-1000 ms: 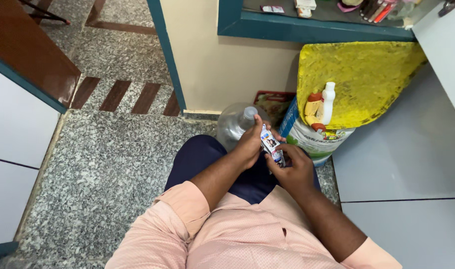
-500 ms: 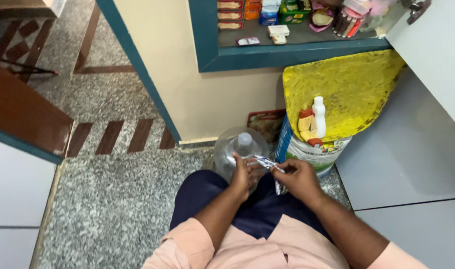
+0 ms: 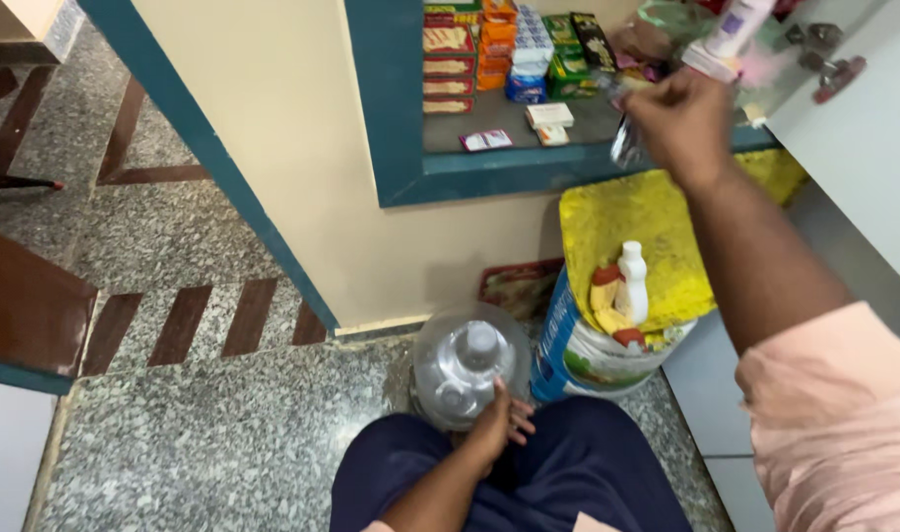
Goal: The person sorts through items in a wall-mounted cabinet, picking up and putting back various small boxes and packets including soap and medicine, while holding a large plastic water bottle.
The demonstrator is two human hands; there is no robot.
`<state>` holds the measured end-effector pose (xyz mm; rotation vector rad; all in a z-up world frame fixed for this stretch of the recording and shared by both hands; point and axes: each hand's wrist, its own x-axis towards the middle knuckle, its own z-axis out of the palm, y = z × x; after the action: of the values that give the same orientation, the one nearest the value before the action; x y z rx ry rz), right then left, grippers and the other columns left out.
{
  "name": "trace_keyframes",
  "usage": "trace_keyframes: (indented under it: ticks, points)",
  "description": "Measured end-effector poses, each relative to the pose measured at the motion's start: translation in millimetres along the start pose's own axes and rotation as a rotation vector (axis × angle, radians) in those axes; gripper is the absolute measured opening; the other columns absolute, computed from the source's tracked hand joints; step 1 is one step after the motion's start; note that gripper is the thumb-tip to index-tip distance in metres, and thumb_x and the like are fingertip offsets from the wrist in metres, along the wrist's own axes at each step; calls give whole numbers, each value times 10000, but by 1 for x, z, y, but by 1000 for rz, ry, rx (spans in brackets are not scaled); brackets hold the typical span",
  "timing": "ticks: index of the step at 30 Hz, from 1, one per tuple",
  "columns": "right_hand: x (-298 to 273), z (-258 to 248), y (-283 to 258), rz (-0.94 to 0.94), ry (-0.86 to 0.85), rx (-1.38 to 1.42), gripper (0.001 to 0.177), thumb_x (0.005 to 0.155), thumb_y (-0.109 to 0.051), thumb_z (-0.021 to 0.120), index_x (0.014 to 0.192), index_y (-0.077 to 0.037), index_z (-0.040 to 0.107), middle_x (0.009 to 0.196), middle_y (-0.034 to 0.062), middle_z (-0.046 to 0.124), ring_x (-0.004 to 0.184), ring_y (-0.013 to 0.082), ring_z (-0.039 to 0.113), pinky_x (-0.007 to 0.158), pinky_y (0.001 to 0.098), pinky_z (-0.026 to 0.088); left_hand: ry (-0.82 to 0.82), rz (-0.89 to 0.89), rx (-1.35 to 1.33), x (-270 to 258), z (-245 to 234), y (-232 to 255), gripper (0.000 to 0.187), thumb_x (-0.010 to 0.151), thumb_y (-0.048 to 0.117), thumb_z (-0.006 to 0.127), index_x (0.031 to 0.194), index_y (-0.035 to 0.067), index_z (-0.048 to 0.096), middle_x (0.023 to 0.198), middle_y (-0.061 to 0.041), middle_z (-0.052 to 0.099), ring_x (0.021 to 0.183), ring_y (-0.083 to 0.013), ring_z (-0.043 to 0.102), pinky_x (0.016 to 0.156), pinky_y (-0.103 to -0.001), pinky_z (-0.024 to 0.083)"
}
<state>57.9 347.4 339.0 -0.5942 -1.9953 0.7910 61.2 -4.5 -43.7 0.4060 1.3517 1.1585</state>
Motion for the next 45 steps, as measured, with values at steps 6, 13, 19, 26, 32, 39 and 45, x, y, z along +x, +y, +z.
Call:
trace_keyframes:
  ticks: [6, 13, 19, 26, 32, 39, 45]
  points:
    - [101, 22, 15, -287, 158, -495, 226, 875, -189, 907, 851, -11, 769, 807, 155, 731, 687, 214, 709, 656, 353, 552, -40, -47, -43, 15, -1, -13, 941, 903, 832, 90, 1072, 141, 706, 819, -35, 753, 581, -106, 606, 617, -269, 439]
    - [129, 57, 3, 39, 43, -526, 285, 890, -267, 891, 903, -41, 718, 832, 123, 732, 691, 220, 726, 627, 348, 565, -124, -57, -159, 39, -1, -42, 974, 927, 840, 79, 1084, 99, 692, 777, -84, 738, 514, -145, 603, 503, -245, 409]
    - [137, 67, 31, -195, -64, -572, 281, 880, -165, 890, 1042, -7, 724, 979, 132, 755, 779, 227, 727, 621, 357, 555, -162, -111, -168, 38, -2, -43, 978, 914, 835, 58, 1135, 112, 678, 825, -75, 744, 569, -138, 624, 570, -261, 430]
    - [139, 72, 37, -174, -140, -547, 285, 833, -147, 877, 1037, -13, 730, 998, 126, 757, 814, 225, 735, 660, 351, 570, -166, -108, -156, 26, -4, -29, 990, 910, 847, 56, 1163, 115, 673, 848, -73, 747, 611, -139, 629, 604, -273, 433]
    - [137, 80, 41, -127, -90, -630, 299, 835, -274, 894, 1002, -70, 753, 898, 162, 742, 780, 270, 729, 693, 390, 557, -160, -102, -127, 33, -3, -36, 1014, 894, 848, 35, 1161, 105, 671, 848, -77, 753, 605, -146, 639, 585, -281, 430]
    - [145, 83, 49, -293, -96, -740, 302, 788, -304, 932, 941, -81, 797, 875, 200, 739, 764, 319, 723, 702, 413, 572, -163, -105, -138, 41, -3, -44, 1039, 895, 859, 35, 1174, 85, 671, 837, -95, 747, 575, -158, 628, 573, -286, 440]
    - [146, 87, 46, -177, -123, -703, 299, 832, -312, 897, 939, -49, 800, 850, 213, 729, 747, 308, 723, 721, 400, 578, -159, -97, -156, 34, -4, -33, 1037, 914, 851, 47, 1182, 67, 672, 825, -102, 738, 585, -161, 634, 604, -280, 480]
